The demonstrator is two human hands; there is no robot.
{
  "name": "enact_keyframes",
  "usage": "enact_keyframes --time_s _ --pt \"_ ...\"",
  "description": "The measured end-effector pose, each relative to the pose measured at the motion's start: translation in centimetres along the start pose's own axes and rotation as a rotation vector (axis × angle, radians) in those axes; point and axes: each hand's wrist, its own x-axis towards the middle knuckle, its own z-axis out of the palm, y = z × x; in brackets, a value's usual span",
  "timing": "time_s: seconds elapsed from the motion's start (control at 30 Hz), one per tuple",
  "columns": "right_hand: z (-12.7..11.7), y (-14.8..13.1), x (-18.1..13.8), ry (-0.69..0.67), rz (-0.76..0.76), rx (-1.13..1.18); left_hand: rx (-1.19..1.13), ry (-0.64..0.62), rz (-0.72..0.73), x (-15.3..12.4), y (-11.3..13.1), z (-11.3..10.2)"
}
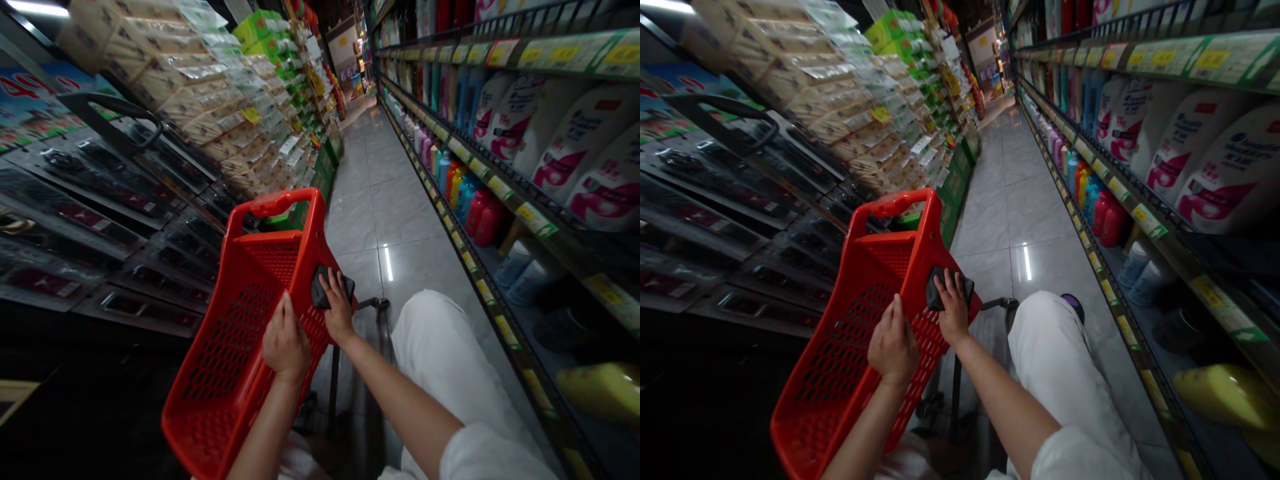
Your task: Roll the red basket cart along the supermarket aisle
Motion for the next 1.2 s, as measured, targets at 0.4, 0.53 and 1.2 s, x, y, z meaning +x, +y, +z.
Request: enact_keyframes --time_s 0.4,0.53,1.2 --pt "0.4 -1.9 -0.3 -0.083 -0.102 0.025 -0.103 -0.006 -0.033 0.2 0.6 -0.4" --pt "-0.4 -0.6 -0.9 -0.087 -0.054 -0.091 -0.155 -0.041 -0.065 0.1 0.8 -0.7" --pt "-0.8 -3.9 4.6 0.145 -0.130 0.005 -0.065 0.014 -0.009 -0.1 1.2 -0.8"
